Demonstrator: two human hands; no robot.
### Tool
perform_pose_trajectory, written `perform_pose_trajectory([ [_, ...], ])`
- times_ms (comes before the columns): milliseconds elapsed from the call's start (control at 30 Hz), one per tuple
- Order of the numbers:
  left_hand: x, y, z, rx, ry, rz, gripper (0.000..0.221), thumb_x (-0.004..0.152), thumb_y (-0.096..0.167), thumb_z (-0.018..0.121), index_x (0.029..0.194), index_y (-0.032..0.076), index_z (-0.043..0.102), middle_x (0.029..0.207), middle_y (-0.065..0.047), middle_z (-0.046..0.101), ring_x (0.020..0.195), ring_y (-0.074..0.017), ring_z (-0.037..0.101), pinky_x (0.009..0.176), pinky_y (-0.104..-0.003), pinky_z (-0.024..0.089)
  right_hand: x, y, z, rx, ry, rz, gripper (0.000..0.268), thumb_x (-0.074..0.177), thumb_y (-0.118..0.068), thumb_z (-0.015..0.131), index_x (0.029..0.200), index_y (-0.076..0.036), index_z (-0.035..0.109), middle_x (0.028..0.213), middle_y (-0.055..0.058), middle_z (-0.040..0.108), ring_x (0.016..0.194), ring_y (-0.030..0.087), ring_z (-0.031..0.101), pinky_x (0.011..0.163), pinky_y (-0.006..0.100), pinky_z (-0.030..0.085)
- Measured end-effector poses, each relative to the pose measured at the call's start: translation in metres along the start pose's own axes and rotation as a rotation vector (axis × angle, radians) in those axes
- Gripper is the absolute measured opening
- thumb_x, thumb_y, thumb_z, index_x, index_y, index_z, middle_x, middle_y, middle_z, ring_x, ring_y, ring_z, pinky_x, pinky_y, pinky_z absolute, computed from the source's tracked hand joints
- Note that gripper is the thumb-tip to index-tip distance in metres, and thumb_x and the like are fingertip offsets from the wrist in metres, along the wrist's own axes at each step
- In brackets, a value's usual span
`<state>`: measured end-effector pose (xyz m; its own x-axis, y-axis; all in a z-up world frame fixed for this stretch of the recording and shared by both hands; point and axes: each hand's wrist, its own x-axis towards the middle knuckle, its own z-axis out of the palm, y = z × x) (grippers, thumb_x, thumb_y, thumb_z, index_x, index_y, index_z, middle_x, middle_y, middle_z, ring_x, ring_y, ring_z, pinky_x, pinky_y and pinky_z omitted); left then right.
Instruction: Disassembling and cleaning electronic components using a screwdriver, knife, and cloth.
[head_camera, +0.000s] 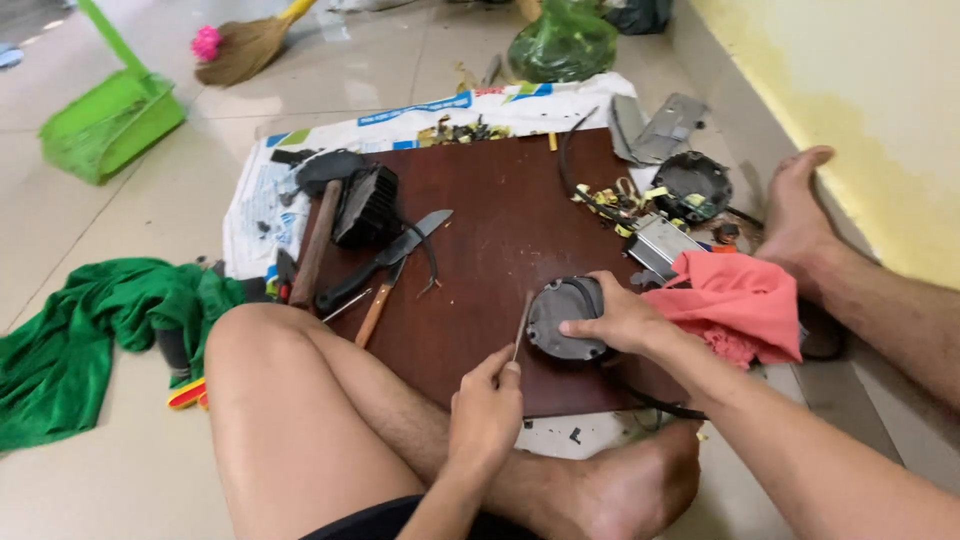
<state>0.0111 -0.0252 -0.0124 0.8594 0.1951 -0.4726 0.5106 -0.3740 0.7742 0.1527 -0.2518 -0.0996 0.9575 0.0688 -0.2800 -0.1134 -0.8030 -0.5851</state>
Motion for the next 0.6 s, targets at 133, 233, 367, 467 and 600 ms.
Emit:
perform_pose_trajectory([
  [133,-0.01,0.002,-0.016,0.104,-0.014,0.011,0.045,0.097,0.028,0.057,0.141,0.024,0.068,0.139,0.001,0.075,0.128,-0.0205,0.071,0.106,-0.032,0.057,0.034,0.011,-0.009,-0.028,-0.173,-0.104,0.107,0.069,-0.045,0.091,0.157,-0.013,0.039,0.143,0.014,0.065,0.126,0.027,0.068,0.109,0.036,0.052],
  [233,-0.014,0.016,-0.023,0.165,-0.086,-0.036,0.05,0.097,0.028,0.053,0.146,0.031,0.064,0.142,0.005,0.072,0.132,-0.0191,0.067,0.11,-0.034,0.053,0.05,0.008,-0.014,-0.145,-0.2,-0.196,0.13,0.061,-0.04,0.1,0.165,-0.011,0.026,0.154,0.019,0.054,0.136,0.033,0.061,0.115,0.04,0.047],
  [367,-0.003,0.022,-0.018,0.252,-0.129,0.009,0.046,0.097,0.026,0.054,0.141,0.032,0.068,0.135,0.004,0.075,0.123,-0.0219,0.071,0.105,-0.036,0.056,0.009,0.007,-0.015,-0.067,0.067,-0.022,0.099,0.068,-0.051,0.093,0.138,0.004,0.048,0.124,0.022,0.068,0.11,0.034,0.072,0.1,0.042,0.055],
  [467,0.0,0.022,-0.027,0.284,-0.157,0.05,0.048,0.096,0.029,0.054,0.142,0.033,0.067,0.133,0.002,0.075,0.122,-0.0252,0.07,0.105,-0.038,0.056,-0.012,-0.007,-0.009,0.014,0.162,0.08,0.084,0.081,-0.056,0.079,0.137,0.001,0.053,0.122,0.02,0.072,0.107,0.033,0.074,0.096,0.041,0.056],
  [600,0.002,0.012,-0.035,0.359,-0.203,0.109,0.049,0.097,0.029,0.054,0.144,0.033,0.064,0.138,0.003,0.072,0.127,-0.0286,0.067,0.109,-0.042,0.053,-0.021,-0.012,-0.002,0.174,0.147,0.141,0.079,0.09,-0.04,0.073,0.156,-0.008,0.043,0.14,0.016,0.065,0.124,0.03,0.067,0.106,0.039,0.051],
])
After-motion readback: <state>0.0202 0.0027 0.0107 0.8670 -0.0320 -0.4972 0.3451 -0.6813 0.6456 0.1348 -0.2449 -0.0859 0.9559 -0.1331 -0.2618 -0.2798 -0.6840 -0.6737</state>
